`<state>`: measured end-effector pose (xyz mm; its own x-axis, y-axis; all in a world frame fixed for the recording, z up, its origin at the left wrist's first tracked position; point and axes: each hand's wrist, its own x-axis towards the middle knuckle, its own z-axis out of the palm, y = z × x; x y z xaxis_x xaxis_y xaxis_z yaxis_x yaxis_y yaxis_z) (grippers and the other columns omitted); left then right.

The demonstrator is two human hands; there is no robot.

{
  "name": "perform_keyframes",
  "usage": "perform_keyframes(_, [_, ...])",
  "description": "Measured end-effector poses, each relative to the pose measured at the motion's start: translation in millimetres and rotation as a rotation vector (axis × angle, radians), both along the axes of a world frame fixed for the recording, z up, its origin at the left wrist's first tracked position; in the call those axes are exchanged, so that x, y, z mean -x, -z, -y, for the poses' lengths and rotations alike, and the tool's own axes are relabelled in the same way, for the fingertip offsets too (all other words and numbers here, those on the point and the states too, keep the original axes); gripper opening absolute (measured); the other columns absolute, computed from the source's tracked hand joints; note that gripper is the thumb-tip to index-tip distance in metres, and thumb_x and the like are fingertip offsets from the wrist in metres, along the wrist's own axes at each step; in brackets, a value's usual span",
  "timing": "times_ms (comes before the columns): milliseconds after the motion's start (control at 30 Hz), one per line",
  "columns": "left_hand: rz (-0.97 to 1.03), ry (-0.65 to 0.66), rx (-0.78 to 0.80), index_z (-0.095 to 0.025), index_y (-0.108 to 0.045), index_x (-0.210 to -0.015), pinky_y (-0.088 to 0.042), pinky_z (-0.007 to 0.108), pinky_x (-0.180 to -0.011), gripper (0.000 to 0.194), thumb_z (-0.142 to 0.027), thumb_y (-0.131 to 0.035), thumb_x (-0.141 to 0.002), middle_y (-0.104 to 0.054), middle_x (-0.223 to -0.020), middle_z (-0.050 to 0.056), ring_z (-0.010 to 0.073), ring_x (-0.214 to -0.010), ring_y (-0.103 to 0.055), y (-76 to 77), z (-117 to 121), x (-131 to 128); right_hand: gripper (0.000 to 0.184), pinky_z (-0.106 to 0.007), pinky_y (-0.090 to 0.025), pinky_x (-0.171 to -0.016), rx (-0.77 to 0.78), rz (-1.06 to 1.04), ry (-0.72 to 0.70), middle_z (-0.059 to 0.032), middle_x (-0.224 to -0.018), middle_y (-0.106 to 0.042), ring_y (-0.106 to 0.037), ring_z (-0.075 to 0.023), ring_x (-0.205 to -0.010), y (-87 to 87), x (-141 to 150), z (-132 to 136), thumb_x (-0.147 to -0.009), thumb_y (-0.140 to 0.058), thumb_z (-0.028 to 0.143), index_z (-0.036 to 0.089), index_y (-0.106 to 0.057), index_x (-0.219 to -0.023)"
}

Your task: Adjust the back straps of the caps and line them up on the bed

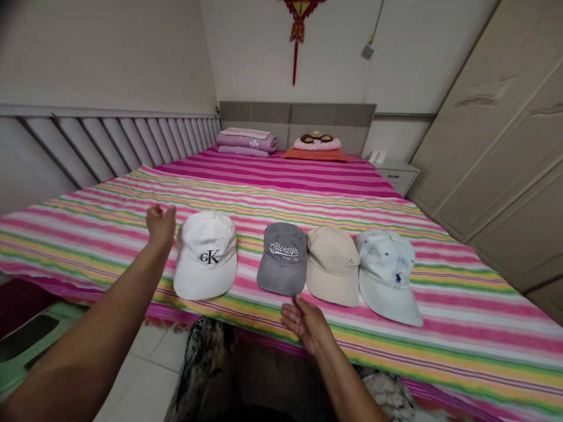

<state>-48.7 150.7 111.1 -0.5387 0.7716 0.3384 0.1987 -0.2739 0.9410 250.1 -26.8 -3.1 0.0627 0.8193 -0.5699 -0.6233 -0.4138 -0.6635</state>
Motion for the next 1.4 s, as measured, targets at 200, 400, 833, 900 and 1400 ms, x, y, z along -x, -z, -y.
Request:
perform_keyframes(200, [-1.294, 0.376, -0.152, -0.022, -0.056, -0.108, -0.005, 0.051, -0.104, 0.042, -0.032, -0.056, -0.067, -0.05, -0.123, 0.011, 0.0295, -0.122, -0.034, 74.7, 45.9, -34.6, 0.021, -0.013, -0.044, -0.041, -0.002, -0.122, 0.162, 0.0064, -0.04, -0.049, -0.052, -0.006, -0.037, 4.6, 6.0, -33.6, -0.084, -0.05, 0.019, 0.019, -0.041, -0.065])
perform_keyframes(400, [-1.262, 0.32, 0.069, -0.014, -0.057, -0.107, -0.007, 0.054, -0.101, 0.039, -0.025, -0.054, -0.069, -0.044, -0.128, 0.018, 0.0345, -0.126, -0.026, 83.0, 24.3, -33.9, 0.03, -0.012, -0.04, -0.04, -0.177, -0.165, 0.115, 0.0106, -0.045, -0.048, -0.046, -0.0036, -0.038, -7.4, 10.2, -26.7, -0.059, -0.074, 0.015, 0.019, -0.046, -0.066])
perform_keyframes(833, [0.848, 1.276, 0.467, -0.012, -0.062, -0.086, -0.044, 0.037, -0.077, 0.062, -0.067, -0.053, -0.058, -0.067, -0.083, 0.012, 0.026, -0.087, -0.06, 73.5, 92.8, -118.4, 0.022, -0.021, -0.039, -0.052, -0.365, 0.152, -0.241, 0.0015, -0.06, -0.062, -0.049, -0.0085, -0.048, 16.4, -19.7, 48.5, -0.056, -0.075, 0.027, 0.016, -0.065, -0.072])
perform_keyframes(900, [0.88, 1.252, 0.47, -0.013, -0.062, -0.083, -0.045, 0.034, -0.075, 0.041, -0.042, -0.069, -0.054, -0.067, -0.074, 0.007, 0.0229, -0.078, -0.062, 77.6, 99.2, -120.1, 0.024, -0.027, -0.042, -0.061, -0.35, 0.184, -0.299, 0.0001, -0.063, -0.064, -0.054, -0.013, -0.054, 15.3, -23.0, 57.8, -0.055, -0.075, 0.029, 0.017, -0.066, -0.074])
perform_keyframes(1400, [0.699, 1.615, 0.47, -0.015, -0.064, -0.087, -0.041, 0.03, -0.078, 0.03, -0.027, -0.068, -0.059, -0.06, -0.107, 0.011, 0.0212, -0.092, -0.057, 59.5, 160.0, -136.8, 0.031, -0.018, -0.027, -0.038, -0.441, 0.091, -0.085, 0.0048, -0.044, -0.05, -0.035, -0.0055, -0.036, -54.1, -33.1, 53.1, -0.05, -0.078, 0.032, 0.018, -0.063, -0.073])
